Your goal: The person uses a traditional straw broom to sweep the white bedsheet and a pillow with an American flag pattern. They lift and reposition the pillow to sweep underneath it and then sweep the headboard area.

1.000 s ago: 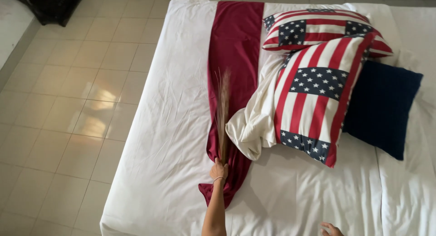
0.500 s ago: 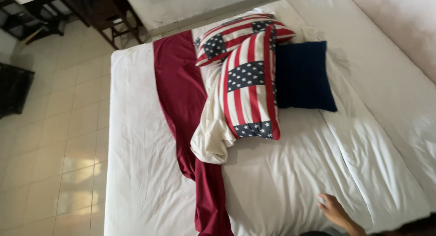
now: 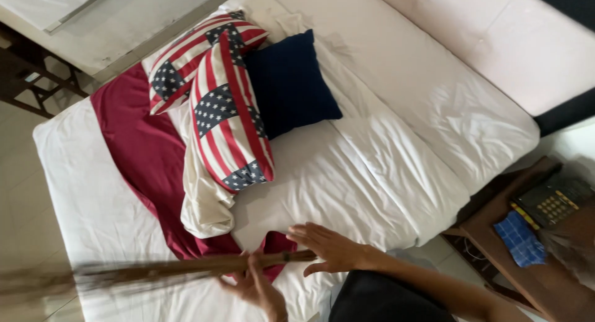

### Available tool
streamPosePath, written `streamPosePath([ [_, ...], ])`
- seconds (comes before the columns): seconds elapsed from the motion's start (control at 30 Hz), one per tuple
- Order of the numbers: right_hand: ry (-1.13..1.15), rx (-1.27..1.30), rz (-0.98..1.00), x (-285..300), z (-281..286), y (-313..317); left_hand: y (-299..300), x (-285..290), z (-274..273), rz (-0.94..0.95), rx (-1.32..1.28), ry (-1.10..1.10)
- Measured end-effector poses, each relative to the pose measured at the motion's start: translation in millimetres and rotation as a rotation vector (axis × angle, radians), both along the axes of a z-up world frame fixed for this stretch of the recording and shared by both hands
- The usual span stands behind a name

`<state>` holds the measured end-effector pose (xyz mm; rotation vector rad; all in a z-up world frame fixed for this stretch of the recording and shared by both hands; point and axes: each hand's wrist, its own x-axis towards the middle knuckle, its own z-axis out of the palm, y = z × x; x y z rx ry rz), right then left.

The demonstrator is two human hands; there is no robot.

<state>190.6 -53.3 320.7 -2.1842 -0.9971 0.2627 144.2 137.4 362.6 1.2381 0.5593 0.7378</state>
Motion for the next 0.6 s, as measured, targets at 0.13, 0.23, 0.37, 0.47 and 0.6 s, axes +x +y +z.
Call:
streamPosePath([
  [0.13, 0.287, 0.177, -0.253, -13, 9, -74, -124, 27, -3, -0.329, -0.11, 0.07],
  [0.23, 0.526, 0.032, -0.484, -16, -6, -157, -191, 35, -25, -0.587, -0.117, 0.198],
  [0.37, 1.089, 0.01, -0.801, -23, -76, -285, -256, 20, -93, -1.002, 0.095, 0.477],
  [0.47, -0.109, -0.195, -0.757, -60, -237, -414, -288, 3, -64, -1.058, 0.2, 0.631],
  [0.6, 0.31, -0.637, -1.352, -129, -333, -523, -278, -17, -74, -1.008, 0.317, 0.652],
])
